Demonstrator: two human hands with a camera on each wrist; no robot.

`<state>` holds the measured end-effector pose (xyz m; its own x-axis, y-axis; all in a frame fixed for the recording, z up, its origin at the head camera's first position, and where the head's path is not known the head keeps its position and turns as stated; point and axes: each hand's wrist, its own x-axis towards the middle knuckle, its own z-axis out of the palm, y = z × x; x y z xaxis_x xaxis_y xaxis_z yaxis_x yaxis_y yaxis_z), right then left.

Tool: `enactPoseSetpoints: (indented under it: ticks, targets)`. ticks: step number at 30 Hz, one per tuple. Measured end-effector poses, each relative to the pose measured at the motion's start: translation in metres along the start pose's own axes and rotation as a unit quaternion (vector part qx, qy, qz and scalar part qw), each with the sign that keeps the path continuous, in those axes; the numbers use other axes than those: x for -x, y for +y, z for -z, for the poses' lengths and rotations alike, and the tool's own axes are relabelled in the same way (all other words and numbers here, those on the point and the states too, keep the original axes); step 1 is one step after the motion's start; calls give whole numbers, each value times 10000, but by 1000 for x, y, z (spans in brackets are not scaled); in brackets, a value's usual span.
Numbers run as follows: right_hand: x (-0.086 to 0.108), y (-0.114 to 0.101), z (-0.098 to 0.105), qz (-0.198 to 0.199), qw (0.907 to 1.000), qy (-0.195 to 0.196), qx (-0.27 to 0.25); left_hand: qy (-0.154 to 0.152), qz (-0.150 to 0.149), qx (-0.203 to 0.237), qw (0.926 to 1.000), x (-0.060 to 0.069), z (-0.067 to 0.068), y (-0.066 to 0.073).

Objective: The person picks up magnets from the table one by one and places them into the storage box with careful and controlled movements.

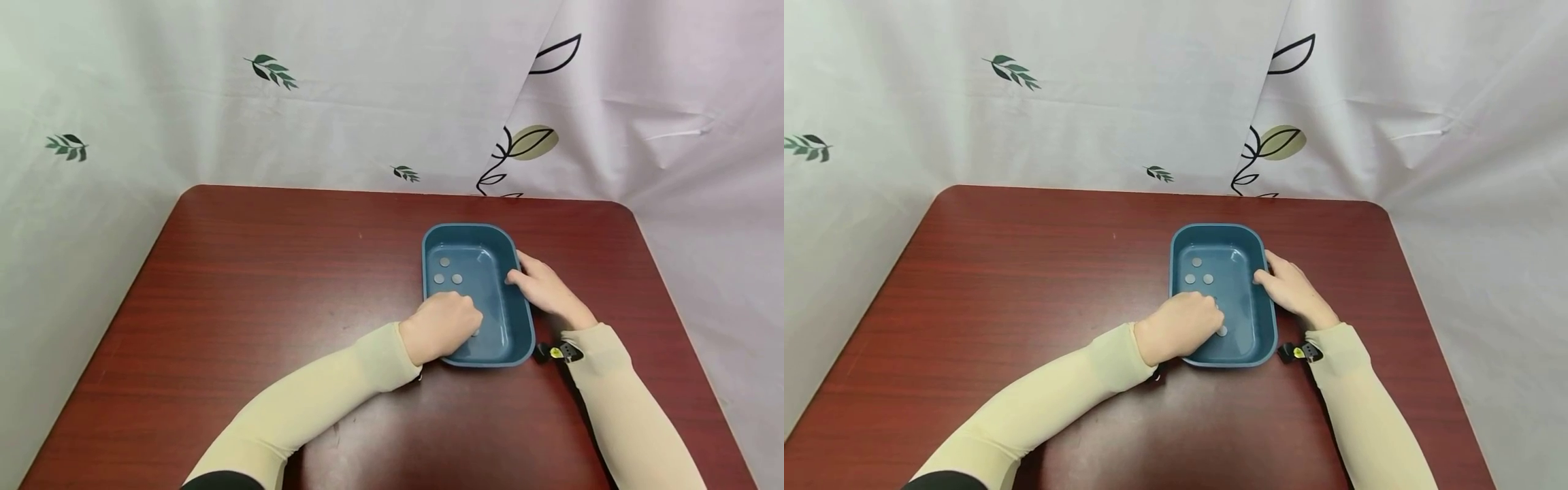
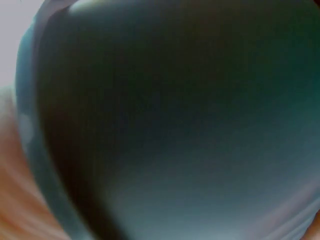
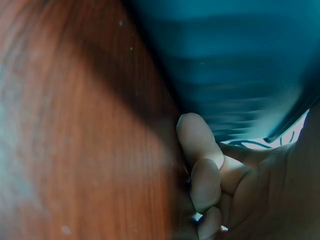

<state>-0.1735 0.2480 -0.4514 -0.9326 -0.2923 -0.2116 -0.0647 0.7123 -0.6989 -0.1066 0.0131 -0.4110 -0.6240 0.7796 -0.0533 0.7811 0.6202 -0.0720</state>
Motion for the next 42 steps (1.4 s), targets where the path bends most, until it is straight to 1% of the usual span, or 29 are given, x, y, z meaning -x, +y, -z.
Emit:
enactPoseSetpoints:
  ticks: [6, 9, 14, 18, 21, 25, 31, 34, 40, 42]
  targets:
    - [0, 2, 1, 101, 9999, 60, 26, 48, 20, -75, 10000, -2, 0, 1]
    - [0, 2, 1, 112, 9999, 62, -5, 21, 60, -96, 9999, -2, 0, 1]
    - [-1, 2, -1, 24, 10000, -16, -50, -82, 172, -89, 9998, -1, 1, 2]
    - [-2, 0, -2, -13, 10000, -4, -40, -124, 254, -122, 9995, 1, 0, 1]
    - [-2, 0, -3, -10, 10000, 10, -41, -159, 256, -149, 9994, 2, 0, 0]
    - [0, 0, -3, -20, 10000, 22, -59, -116, 229, -289, 9993, 2, 0, -1]
    - [1, -1, -3, -17, 10000, 84, -28, 132, 130, -544, 9983, 5, 2, -4]
    - [1, -2, -3, -31, 9999, 107, -25, 287, 34, -501, 9983, 7, 4, -8]
    - [0, -2, -4, -40, 10000, 70, -38, 410, -242, -385, 9981, 11, 4, -17]
    - [1, -2, -4, -39, 9999, 83, -41, 504, -321, -366, 9975, 12, 4, -19]
